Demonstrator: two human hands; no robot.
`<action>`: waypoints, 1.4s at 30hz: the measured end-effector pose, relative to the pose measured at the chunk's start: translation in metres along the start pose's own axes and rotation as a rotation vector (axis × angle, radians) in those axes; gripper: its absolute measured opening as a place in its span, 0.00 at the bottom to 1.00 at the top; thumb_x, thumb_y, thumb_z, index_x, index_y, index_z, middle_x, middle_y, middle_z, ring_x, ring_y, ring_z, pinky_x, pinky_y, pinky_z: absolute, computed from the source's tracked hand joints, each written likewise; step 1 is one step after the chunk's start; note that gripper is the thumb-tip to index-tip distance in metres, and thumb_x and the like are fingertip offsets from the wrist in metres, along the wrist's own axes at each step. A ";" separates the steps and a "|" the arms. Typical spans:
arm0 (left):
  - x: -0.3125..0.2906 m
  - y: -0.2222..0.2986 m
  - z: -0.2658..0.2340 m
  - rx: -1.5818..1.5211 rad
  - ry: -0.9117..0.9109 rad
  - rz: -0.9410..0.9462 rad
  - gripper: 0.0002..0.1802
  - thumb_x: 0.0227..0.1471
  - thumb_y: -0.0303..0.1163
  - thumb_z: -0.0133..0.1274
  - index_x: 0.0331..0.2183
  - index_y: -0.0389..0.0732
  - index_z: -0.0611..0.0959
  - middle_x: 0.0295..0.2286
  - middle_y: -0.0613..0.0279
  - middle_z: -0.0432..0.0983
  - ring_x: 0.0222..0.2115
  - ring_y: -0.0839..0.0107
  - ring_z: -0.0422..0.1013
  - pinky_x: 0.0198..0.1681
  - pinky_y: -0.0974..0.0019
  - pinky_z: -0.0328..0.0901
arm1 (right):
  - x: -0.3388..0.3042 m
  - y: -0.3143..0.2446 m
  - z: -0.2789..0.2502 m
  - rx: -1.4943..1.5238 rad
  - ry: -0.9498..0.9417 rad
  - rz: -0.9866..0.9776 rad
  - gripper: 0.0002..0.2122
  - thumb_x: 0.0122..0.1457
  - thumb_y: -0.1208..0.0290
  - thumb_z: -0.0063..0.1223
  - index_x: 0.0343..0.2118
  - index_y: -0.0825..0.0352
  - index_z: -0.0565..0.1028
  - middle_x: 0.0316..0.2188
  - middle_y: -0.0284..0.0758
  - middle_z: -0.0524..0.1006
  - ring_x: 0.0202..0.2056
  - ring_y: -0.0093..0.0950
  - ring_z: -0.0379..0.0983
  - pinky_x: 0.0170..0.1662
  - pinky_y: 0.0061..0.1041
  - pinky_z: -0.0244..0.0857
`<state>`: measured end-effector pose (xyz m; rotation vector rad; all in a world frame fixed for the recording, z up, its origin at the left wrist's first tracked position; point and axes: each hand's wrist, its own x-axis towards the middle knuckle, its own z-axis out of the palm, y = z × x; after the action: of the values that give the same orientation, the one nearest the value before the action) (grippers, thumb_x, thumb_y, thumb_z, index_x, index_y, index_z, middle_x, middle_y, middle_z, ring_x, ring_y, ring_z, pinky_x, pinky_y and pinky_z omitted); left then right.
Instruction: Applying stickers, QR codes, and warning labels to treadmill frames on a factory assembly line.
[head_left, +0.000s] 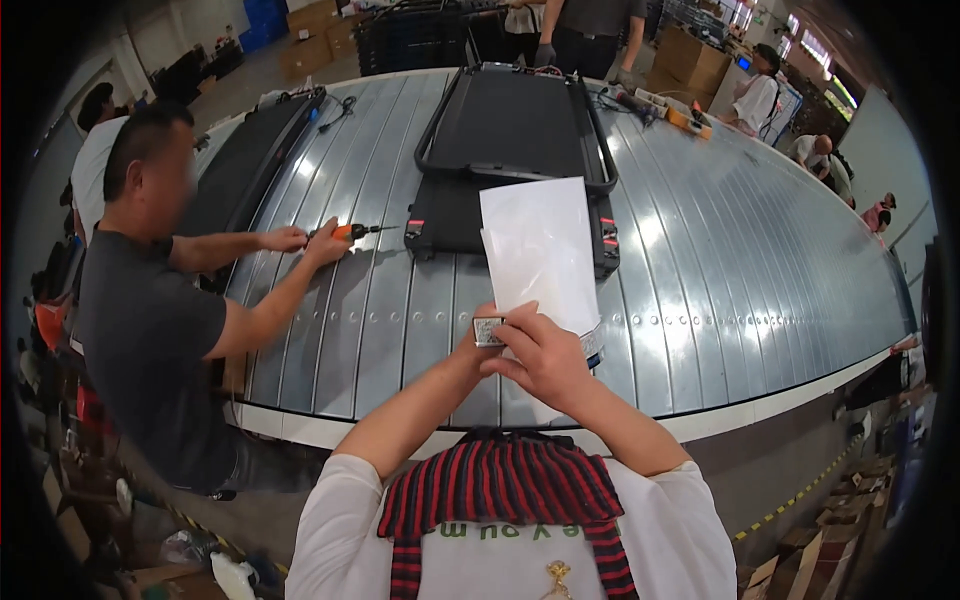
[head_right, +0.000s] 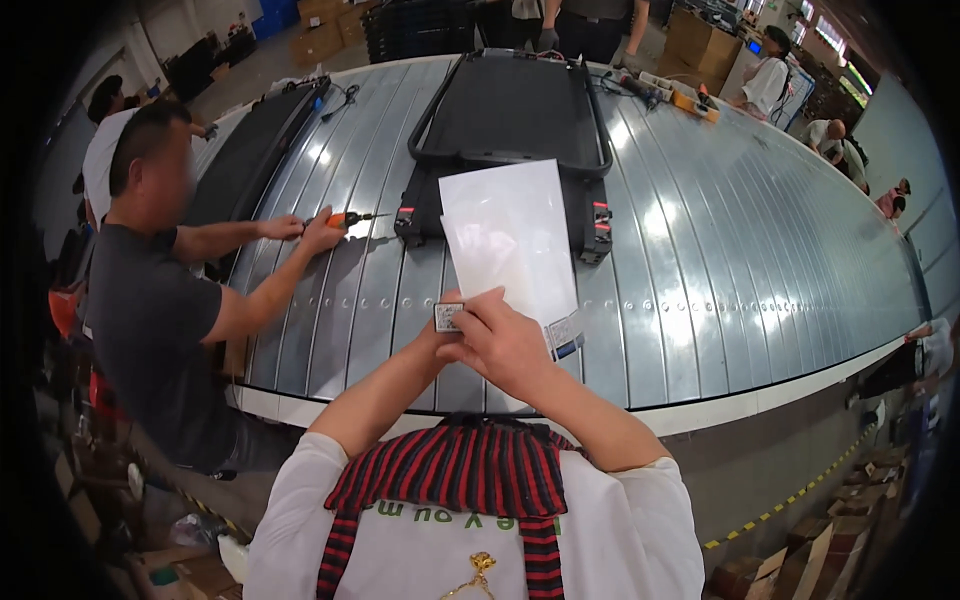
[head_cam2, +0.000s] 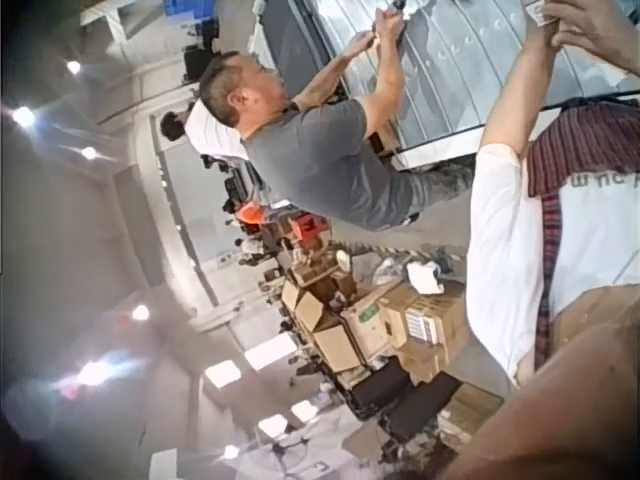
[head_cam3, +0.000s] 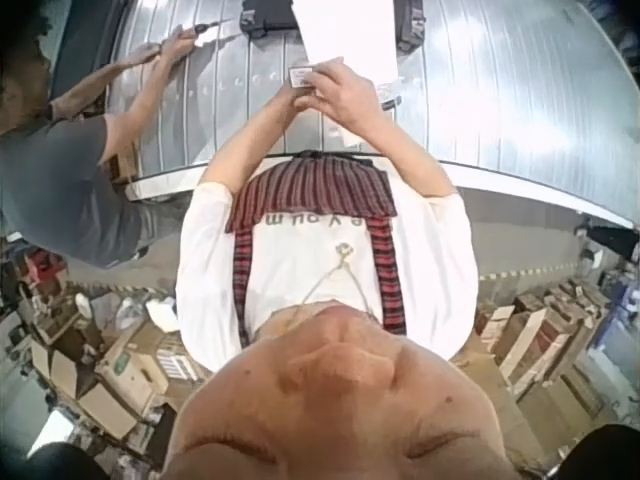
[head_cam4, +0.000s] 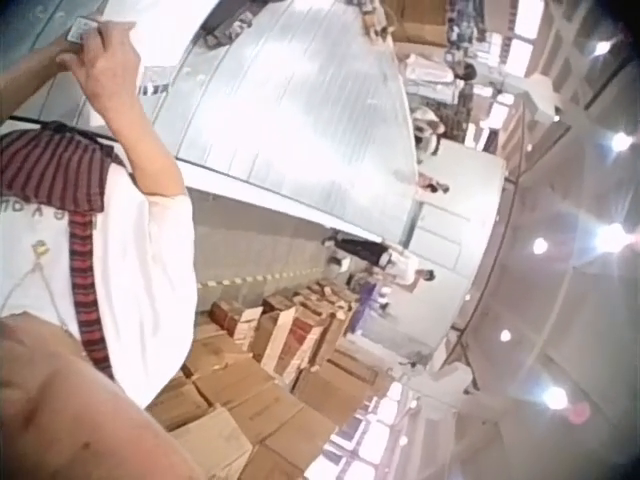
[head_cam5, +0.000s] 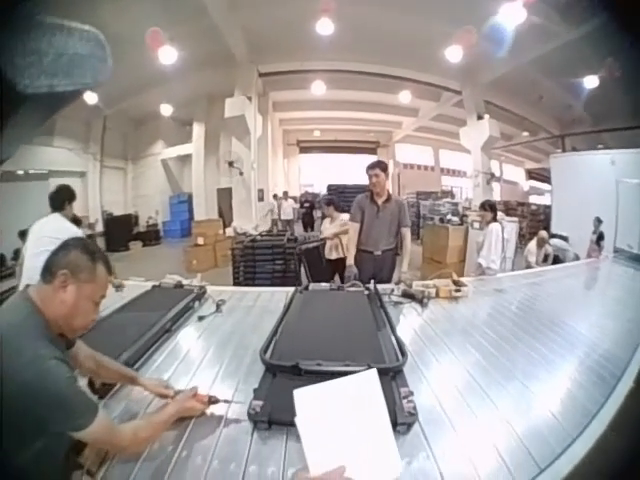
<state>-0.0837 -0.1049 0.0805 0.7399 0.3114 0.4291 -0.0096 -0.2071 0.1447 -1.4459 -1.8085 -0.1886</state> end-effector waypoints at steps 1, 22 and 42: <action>-0.002 0.007 0.001 -0.007 0.008 -0.010 0.18 0.43 0.33 0.53 0.38 0.36 0.73 0.31 0.63 0.71 0.31 0.75 0.67 0.34 0.70 0.62 | 0.000 -0.003 0.001 0.017 -0.055 0.007 0.11 0.40 0.74 0.57 0.30 0.66 0.71 0.26 0.34 0.71 0.28 0.31 0.69 0.26 0.26 0.64; -0.025 0.017 -0.041 0.750 0.082 0.175 0.11 0.39 0.30 0.52 0.28 0.35 0.76 0.25 0.66 0.73 0.26 0.82 0.65 0.30 0.74 0.62 | 0.019 0.000 0.018 -0.058 -0.336 0.010 0.10 0.42 0.73 0.51 0.32 0.60 0.73 0.24 0.30 0.69 0.29 0.30 0.68 0.26 0.29 0.65; -0.079 0.016 -0.146 1.148 0.288 0.050 0.13 0.43 0.32 0.50 0.34 0.39 0.76 0.27 0.54 0.74 0.28 0.65 0.71 0.31 0.67 0.64 | -0.031 -0.012 0.015 0.494 0.279 0.580 0.04 0.47 0.80 0.50 0.27 0.70 0.70 0.18 0.28 0.69 0.18 0.16 0.62 0.20 0.13 0.57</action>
<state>-0.2177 -0.0477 -0.0007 1.8113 0.8375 0.3825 -0.0269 -0.2262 0.1183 -1.4260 -1.0550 0.3169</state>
